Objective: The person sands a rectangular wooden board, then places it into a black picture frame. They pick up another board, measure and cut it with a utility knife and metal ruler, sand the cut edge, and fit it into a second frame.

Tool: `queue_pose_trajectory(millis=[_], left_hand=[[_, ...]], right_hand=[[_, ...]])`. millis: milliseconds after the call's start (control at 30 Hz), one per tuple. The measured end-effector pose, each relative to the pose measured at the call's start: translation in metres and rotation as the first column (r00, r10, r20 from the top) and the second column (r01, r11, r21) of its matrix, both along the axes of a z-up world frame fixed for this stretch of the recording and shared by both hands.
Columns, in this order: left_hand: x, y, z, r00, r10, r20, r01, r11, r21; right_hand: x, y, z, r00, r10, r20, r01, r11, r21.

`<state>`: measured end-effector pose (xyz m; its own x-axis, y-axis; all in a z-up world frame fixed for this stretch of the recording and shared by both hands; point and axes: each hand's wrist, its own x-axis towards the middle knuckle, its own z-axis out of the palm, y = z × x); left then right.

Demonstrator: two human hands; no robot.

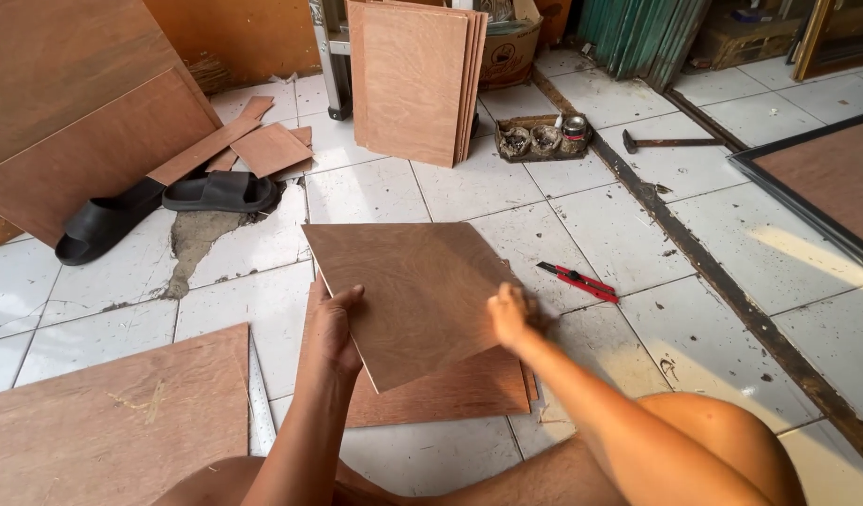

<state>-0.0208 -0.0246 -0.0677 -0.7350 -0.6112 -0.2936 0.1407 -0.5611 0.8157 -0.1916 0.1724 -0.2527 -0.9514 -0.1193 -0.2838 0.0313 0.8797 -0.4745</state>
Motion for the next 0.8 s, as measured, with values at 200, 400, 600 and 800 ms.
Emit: queue_pose_trajectory(millis=[200, 400, 600, 800], left_hand=[[-0.007, 0.002, -0.043, 0.992, -0.122, 0.036, 0.115, 0.981, 0.155], [0.002, 0.007, -0.032, 0.979, -0.169, 0.117, 0.152, 0.979, 0.139], [-0.005, -0.002, -0.012, 0.89, -0.174, 0.421, 0.253, 0.957, -0.139], [0.003, 0.019, 0.008, 0.96, -0.097, 0.263, 0.111, 0.993, -0.036]], right_hand=[[0.122, -0.042, 0.174, 0.641, 0.691, -0.335, -0.767, 0.598, -0.234], [-0.038, 0.014, -0.017, 0.997, -0.006, -0.083, 0.009, 0.999, 0.04], [0.104, -0.039, 0.149, 0.652, 0.551, -0.521, -0.729, 0.645, -0.23], [-0.037, -0.035, -0.033, 0.655, 0.265, -0.707, -0.385, 0.923, -0.011]])
